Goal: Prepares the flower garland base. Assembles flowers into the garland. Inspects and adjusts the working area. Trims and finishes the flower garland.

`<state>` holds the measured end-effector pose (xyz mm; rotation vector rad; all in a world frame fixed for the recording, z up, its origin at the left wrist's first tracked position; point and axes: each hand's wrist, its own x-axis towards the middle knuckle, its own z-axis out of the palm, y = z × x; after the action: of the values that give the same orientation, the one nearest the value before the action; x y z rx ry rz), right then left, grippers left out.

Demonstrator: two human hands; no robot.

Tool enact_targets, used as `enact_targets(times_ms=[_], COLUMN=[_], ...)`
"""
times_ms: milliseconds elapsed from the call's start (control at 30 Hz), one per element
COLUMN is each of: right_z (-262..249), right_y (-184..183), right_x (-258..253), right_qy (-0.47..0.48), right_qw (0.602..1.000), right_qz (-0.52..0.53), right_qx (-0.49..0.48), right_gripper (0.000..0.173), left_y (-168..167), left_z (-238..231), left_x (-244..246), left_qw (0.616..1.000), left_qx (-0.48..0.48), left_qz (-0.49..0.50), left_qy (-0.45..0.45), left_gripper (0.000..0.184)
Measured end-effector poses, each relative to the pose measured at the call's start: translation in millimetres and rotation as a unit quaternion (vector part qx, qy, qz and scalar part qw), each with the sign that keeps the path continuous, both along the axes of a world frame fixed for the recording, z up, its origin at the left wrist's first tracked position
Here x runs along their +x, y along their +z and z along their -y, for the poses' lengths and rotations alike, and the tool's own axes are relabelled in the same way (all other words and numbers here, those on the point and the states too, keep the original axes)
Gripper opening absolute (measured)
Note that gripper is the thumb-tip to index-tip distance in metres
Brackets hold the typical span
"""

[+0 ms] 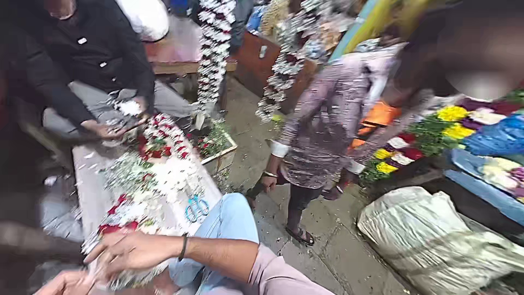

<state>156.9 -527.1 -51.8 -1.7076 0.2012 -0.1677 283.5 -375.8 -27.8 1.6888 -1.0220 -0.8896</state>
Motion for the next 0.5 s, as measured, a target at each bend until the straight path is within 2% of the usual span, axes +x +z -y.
enact_targets(times_ms=[100,200,300,400,500], right_z=[-11,-10,1,27,66], right_y=[2,-6,-30,-83,-150], right_x=[-12,-16,-26,-30,-29], right_qy=[0.021,0.027,-0.037,-0.186,-0.304], right_qw=[0.998,0.996,0.987,0.964,0.919], right_qz=[0.027,0.053,0.054,-0.067,-0.244], right_qx=[0.049,0.072,0.147,0.176,0.063], right_gripper=[0.021,0.022,0.028,0.021,0.015], left_y=[4,5,5,8,10], left_z=[-15,-24,-32,-47,-59], left_x=[-9,-11,-12,-11,-8], left_qw=[0.998,0.998,0.996,0.995,0.993], left_qx=[-0.001,-0.022,-0.047,-0.068,-0.083], left_qz=[0.037,-0.031,-0.063,-0.056,-0.050], left_qy=[0.044,0.047,0.030,0.044,0.068], left_gripper=[0.026,0.018,0.017,0.017,0.017])
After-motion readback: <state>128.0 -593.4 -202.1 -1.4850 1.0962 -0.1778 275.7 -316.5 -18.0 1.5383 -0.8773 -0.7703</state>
